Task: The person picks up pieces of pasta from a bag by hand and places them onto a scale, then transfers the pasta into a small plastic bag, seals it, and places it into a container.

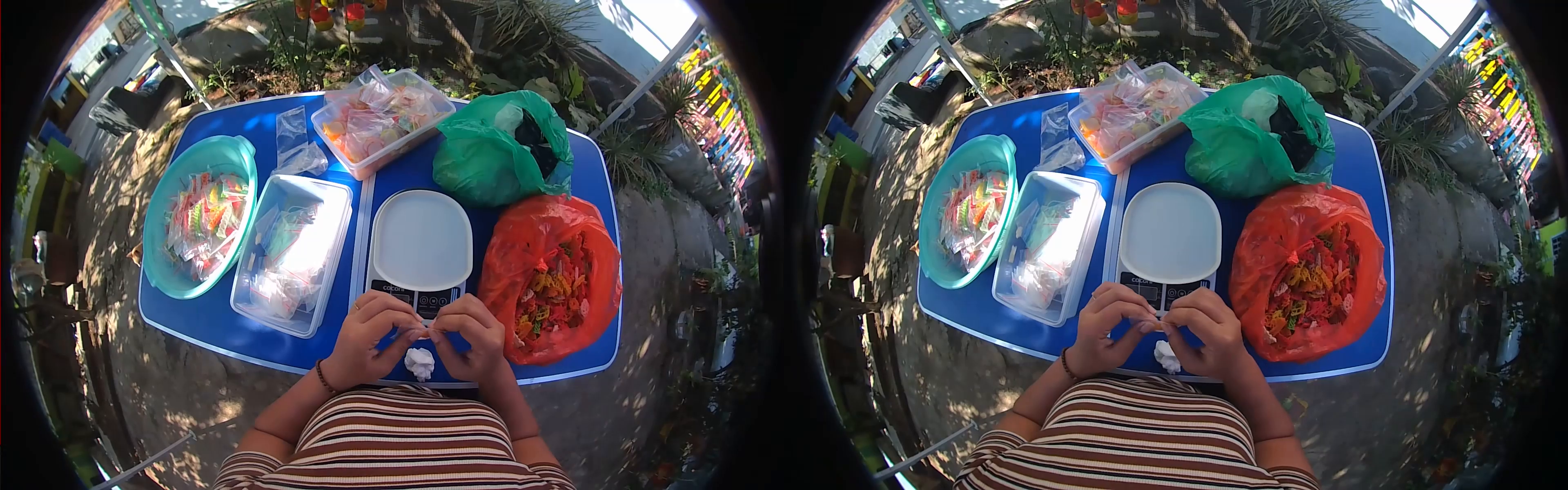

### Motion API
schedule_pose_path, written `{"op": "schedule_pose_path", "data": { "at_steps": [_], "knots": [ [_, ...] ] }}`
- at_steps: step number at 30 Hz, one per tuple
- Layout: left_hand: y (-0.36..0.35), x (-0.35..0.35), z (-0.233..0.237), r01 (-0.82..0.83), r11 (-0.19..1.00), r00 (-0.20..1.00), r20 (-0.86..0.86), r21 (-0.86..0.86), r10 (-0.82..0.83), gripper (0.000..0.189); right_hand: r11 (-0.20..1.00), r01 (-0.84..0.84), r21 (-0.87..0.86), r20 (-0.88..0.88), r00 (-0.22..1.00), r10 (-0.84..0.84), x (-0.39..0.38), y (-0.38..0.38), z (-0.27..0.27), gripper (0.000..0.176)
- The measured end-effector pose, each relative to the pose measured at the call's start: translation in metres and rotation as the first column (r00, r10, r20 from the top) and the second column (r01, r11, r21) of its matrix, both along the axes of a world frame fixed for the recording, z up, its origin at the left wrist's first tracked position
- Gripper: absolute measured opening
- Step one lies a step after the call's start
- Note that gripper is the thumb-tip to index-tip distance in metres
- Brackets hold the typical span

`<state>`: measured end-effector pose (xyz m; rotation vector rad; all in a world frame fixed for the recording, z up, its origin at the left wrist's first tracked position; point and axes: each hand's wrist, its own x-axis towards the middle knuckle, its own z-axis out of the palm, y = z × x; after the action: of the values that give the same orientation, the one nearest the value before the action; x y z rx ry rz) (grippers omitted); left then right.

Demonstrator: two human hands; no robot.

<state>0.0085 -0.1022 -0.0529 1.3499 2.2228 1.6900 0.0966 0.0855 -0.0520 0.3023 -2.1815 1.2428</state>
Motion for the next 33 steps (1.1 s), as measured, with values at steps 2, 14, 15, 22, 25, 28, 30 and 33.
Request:
{"op": "schedule_pose_path", "data": {
  "at_steps": [2, 14, 15, 22, 25, 28, 30, 33],
  "knots": [
    [0.001, 0.001, -0.002, -0.005, 1.0, 0.998, -0.062, -0.026, 0.003, 0.014, 0.999, 0.004, 0.044, 0.006, 1.0, -0.004, 0.001, -0.002, 0.004, 0.02],
    [-0.007, -0.004, 0.0, 0.079, 0.997, 0.997, -0.008, 0.007, -0.079, 0.025, 0.996, 0.045, 0.079, 0.207, 0.977, -0.06, 0.007, 0.012, 0.026, 0.022],
    [-0.007, -0.003, 0.0, 0.081, 0.997, 0.997, -0.006, -0.004, -0.081, 0.024, 0.999, 0.008, 0.05, 0.267, 0.963, -0.021, 0.007, 0.012, 0.023, 0.022],
    [-0.029, -0.006, 0.006, -0.116, 0.993, 0.992, 0.041, 0.008, 0.116, 0.034, 0.995, -0.071, 0.072, 0.25, 0.967, 0.051, -0.01, -0.007, 0.022, 0.029],
    [-0.052, -0.012, 0.007, -0.221, 0.973, 0.975, 0.021, 0.066, 0.22, 0.033, 0.982, -0.161, 0.099, 0.175, 0.974, 0.142, -0.034, -0.026, 0.034, 0.031],
    [-0.085, -0.017, 0.009, -0.376, 0.923, 0.918, -0.098, 0.087, 0.383, 0.033, 0.961, -0.254, 0.114, 0.165, 0.958, 0.234, -0.065, -0.055, 0.04, 0.033],
    [-0.108, -0.019, 0.012, -0.493, 0.863, 0.854, -0.125, 0.111, 0.504, 0.033, 0.936, -0.342, 0.085, 0.178, 0.929, 0.323, -0.088, -0.08, 0.044, 0.032],
    [-0.142, -0.026, 0.006, -0.635, 0.763, 0.743, -0.171, 0.126, 0.647, 0.031, 0.892, -0.451, 0.02, 0.153, 0.883, 0.443, -0.122, -0.122, 0.035, 0.027]
  ]
}}
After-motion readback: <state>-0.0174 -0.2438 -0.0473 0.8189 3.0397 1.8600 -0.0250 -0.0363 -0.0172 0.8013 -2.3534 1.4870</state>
